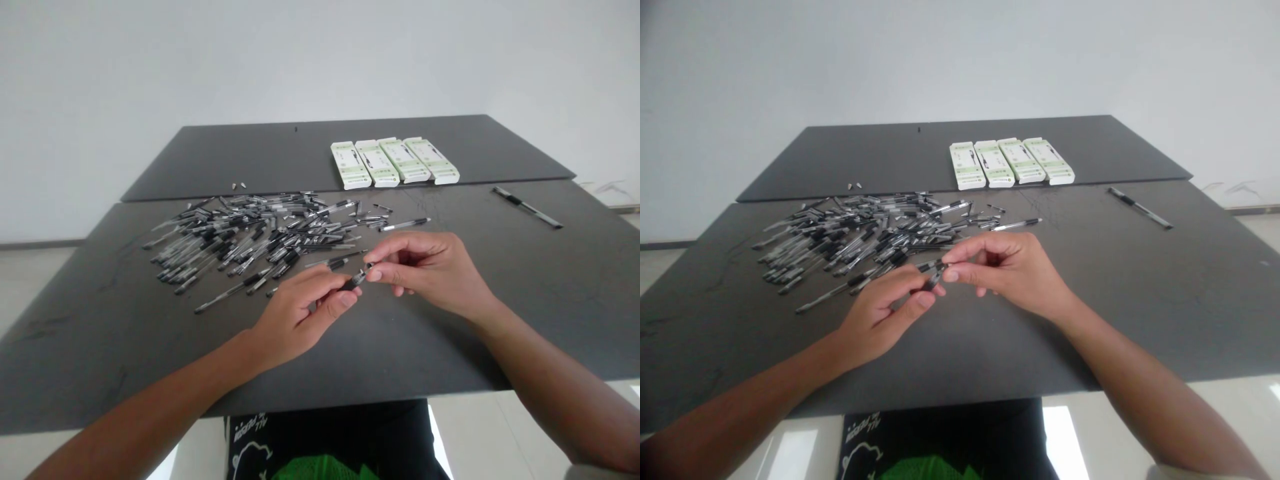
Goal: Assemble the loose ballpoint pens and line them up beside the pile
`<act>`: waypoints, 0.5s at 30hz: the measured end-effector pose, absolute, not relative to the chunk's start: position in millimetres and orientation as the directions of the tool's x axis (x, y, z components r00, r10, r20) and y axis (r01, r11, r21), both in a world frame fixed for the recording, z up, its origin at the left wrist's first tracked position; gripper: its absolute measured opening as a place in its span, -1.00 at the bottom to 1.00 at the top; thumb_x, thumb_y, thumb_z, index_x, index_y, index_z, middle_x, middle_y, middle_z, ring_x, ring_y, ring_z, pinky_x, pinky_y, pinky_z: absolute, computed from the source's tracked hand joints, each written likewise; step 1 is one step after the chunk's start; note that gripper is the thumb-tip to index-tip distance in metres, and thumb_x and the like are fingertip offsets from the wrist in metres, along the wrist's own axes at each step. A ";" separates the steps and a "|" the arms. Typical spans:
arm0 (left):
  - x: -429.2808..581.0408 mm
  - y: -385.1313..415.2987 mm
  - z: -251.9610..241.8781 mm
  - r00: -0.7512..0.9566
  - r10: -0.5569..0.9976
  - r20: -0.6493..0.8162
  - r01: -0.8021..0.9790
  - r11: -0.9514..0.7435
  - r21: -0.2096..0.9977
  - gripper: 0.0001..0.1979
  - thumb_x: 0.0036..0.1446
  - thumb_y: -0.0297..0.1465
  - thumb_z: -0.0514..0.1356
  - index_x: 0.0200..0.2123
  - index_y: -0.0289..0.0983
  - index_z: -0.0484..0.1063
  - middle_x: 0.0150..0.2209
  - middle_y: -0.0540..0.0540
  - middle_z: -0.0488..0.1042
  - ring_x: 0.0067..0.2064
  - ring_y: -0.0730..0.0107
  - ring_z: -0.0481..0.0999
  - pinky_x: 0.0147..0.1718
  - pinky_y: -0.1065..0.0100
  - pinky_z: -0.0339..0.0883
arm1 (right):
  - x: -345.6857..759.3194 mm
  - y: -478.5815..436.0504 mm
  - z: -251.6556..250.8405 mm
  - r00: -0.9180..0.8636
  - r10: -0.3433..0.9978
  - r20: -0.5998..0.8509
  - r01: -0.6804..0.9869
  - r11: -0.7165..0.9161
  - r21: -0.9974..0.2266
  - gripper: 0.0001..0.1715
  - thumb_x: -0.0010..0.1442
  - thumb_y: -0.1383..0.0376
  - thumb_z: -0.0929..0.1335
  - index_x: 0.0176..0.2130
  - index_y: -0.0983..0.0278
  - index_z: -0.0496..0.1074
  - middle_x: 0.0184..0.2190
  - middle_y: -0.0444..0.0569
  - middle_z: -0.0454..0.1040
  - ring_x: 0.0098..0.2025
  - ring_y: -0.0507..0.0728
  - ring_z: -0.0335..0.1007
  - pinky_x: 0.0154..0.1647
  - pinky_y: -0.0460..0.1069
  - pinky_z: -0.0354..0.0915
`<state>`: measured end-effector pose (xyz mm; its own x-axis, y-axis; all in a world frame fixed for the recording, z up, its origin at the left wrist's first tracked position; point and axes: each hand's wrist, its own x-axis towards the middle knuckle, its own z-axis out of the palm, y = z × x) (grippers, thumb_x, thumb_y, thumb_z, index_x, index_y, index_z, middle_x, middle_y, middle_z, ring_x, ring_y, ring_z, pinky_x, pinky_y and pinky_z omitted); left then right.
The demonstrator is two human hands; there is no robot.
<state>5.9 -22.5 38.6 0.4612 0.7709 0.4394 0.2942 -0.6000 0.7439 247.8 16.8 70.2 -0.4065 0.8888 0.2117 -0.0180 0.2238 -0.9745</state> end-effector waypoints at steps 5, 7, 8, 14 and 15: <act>5.2 -22.4 37.9 0.443 0.768 0.462 0.292 -0.611 0.736 -0.74 0.55 -0.30 0.22 -0.08 -0.32 0.68 -0.31 -0.06 0.61 -0.30 0.40 0.56 -0.29 0.40 0.38 | 250.2 17.8 74.2 -0.443 0.853 0.277 -0.053 0.283 -0.958 -0.75 0.16 0.37 0.66 -0.17 0.06 0.80 -0.27 -0.14 0.74 -0.49 -0.10 0.45 -0.58 -0.22 0.41; 5.1 -22.5 37.2 0.438 0.765 0.472 0.289 -0.617 0.732 -0.76 0.54 -0.32 0.24 -0.07 -0.32 0.69 -0.32 -0.04 0.60 -0.31 0.42 0.55 -0.30 0.42 0.39 | 253.0 18.0 74.4 -0.467 0.836 0.288 -0.043 0.304 -0.952 -0.73 0.21 0.36 0.64 -0.11 0.01 0.80 -0.21 -0.13 0.74 -0.45 -0.09 0.47 -0.57 -0.21 0.42; 5.0 -22.6 37.1 0.437 0.762 0.477 0.289 -0.622 0.728 -0.77 0.53 -0.33 0.24 -0.07 -0.32 0.69 -0.33 -0.03 0.59 -0.32 0.43 0.55 -0.30 0.43 0.38 | 254.6 18.1 74.4 -0.478 0.828 0.292 -0.035 0.314 -0.949 -0.71 0.24 0.35 0.63 -0.08 -0.01 0.79 -0.17 -0.13 0.74 -0.43 -0.08 0.48 -0.56 -0.20 0.42; 4.3 -23.6 38.5 0.439 0.762 0.476 0.297 -0.623 0.724 -0.81 0.50 -0.38 0.26 -0.05 -0.31 0.70 -0.34 -0.02 0.59 -0.33 0.45 0.54 -0.32 0.45 0.39 | 261.5 18.1 78.4 -0.512 0.783 0.354 0.052 0.440 -0.897 -0.71 0.33 0.31 0.58 -0.01 -0.06 0.77 -0.13 -0.11 0.72 -0.34 0.00 0.52 -0.43 -0.07 0.44; 4.2 -23.8 38.9 0.440 0.764 0.472 0.298 -0.620 0.726 -0.81 0.50 -0.39 0.26 -0.05 -0.30 0.71 -0.34 -0.01 0.59 -0.33 0.45 0.54 -0.32 0.45 0.39 | 262.1 18.2 79.3 -0.510 0.777 0.369 0.069 0.465 -0.883 -0.72 0.33 0.31 0.58 -0.01 -0.06 0.78 -0.14 -0.10 0.72 -0.29 0.03 0.55 -0.38 -0.04 0.45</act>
